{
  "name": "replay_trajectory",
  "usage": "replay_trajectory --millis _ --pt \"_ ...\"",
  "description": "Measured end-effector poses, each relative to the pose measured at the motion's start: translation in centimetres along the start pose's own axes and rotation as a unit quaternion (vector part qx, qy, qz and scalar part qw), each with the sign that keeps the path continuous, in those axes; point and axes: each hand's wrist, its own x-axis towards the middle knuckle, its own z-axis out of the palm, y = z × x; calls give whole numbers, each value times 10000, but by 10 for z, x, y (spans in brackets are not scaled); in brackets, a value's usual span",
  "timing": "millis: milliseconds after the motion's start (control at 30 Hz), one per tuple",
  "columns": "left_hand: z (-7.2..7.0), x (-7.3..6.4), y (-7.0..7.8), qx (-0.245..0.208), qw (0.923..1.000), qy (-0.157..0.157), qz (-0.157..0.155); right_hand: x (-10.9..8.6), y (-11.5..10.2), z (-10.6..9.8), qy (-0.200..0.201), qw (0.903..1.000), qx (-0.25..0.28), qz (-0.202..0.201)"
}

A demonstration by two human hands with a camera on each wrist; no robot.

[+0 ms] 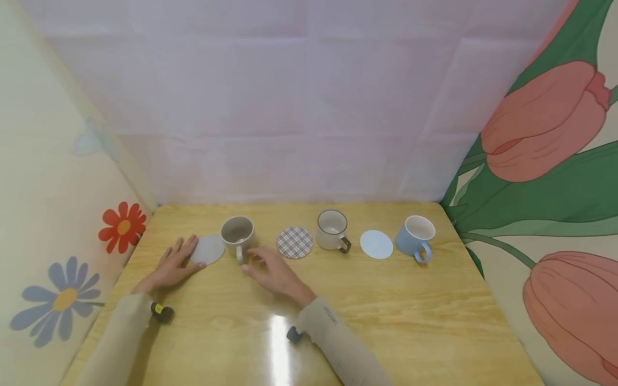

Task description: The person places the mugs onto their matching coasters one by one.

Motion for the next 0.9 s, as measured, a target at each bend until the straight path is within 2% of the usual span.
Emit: replay_trajectory --millis 333,633,900 --pt "2 2 -5 69 9999 -66 -76 5 0 10 19 9996 280 56" --pt "1 2 -2 75 9999 -96 -102 9 -3 15 -62 9985 518 141" --pt "4 1 -4 -48 10000 58 58 13 -6 21 -79 9987 462 183"
